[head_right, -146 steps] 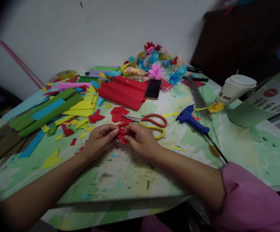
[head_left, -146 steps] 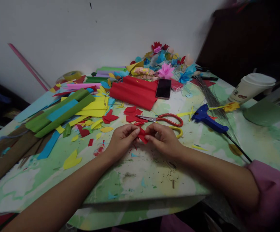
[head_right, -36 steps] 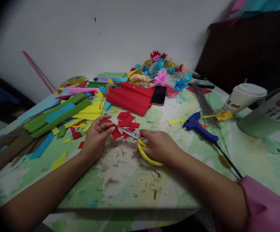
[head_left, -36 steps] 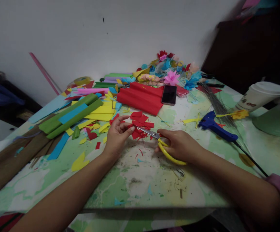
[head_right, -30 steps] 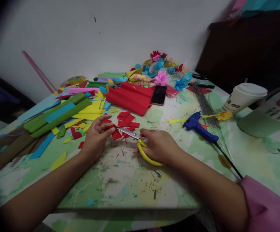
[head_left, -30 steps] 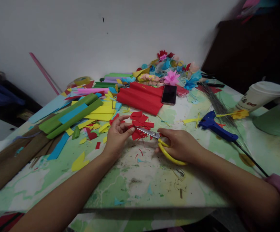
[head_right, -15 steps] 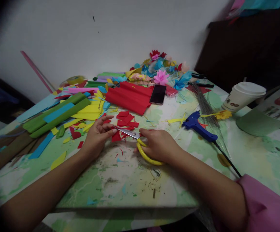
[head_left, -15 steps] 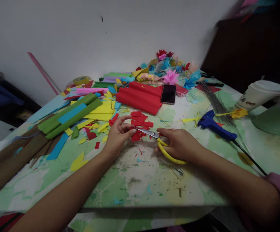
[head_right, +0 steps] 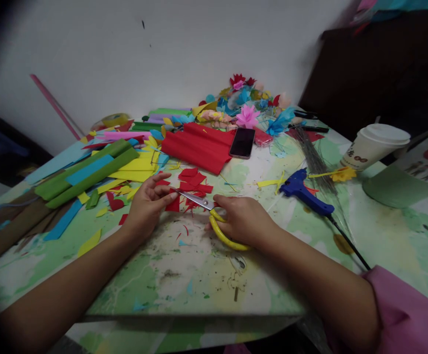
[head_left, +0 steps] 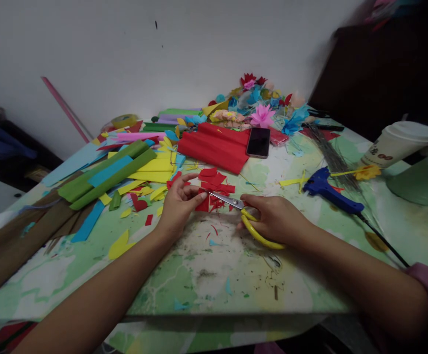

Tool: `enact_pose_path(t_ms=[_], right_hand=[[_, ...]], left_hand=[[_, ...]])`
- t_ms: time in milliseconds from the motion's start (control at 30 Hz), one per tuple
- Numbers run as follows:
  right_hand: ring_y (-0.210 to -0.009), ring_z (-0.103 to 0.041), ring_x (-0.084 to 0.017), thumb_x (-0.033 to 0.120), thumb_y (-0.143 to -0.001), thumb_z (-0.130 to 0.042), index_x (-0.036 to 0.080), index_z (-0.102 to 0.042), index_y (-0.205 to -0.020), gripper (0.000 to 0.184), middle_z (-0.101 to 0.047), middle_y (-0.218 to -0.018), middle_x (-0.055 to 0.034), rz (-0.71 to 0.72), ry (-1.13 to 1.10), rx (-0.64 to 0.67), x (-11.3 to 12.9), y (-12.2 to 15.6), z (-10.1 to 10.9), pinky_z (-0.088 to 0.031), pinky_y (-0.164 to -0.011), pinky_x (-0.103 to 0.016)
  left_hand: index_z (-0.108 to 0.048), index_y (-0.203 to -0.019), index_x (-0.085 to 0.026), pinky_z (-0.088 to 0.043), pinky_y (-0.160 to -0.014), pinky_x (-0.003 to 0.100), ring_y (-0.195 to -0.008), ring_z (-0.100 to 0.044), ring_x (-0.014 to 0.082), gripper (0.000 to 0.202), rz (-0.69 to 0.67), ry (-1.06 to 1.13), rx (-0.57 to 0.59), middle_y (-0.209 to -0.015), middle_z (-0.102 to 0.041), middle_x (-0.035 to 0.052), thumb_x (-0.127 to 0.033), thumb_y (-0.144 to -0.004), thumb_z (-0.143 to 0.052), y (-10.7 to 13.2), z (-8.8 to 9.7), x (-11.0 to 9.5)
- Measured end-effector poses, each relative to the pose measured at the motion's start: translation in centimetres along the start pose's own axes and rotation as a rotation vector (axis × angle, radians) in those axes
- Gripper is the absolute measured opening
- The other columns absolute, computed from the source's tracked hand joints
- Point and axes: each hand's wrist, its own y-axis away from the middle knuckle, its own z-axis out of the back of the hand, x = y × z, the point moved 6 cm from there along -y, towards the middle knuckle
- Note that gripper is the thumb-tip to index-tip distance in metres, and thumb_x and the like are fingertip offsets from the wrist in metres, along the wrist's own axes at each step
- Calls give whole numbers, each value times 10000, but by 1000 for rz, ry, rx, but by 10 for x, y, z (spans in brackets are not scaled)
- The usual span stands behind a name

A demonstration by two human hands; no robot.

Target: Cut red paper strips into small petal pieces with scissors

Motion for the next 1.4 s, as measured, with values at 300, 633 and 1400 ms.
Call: enact_pose_path(t_ms=[300, 633, 1400], right_hand=[[-641, -602, -180, 597, -778, -579, 217, -623, -1086, 491, -694, -754, -45, -2, 20, -1, 0, -1, 0, -313, -528, -242], [-833, -665, -249, 624, -761, -583, 211, -600, -1163, 576, -722, -949, -88, 1, 44, -7, 0, -1, 0, -396, -632, -275], [-797, -627, -150, 220, -711, -663, 176, -602, -1124, 420, -680, -981, -46, 27, -859, -73, 22, -4, -14, -488, -711, -266]], left_hand=[[-569, -1109, -210, -456, -636, 173, -651, -585, 65, 482, -7, 29, -10, -713, -637, -53, -147, -666, -749, -1, 2, 1], [-555, -1130, -199, -449, -636, 169, -662, -582, 70, 515, 22, -15, 23, -701, -638, -51, -127, -655, -740, 3, -3, 0], [-429, -1257, -246, -511, -735, 286, -703, -604, 122, 731, 146, -111, 413, -874, -601, -10, -67, -609, -717, 34, -59, 20]])
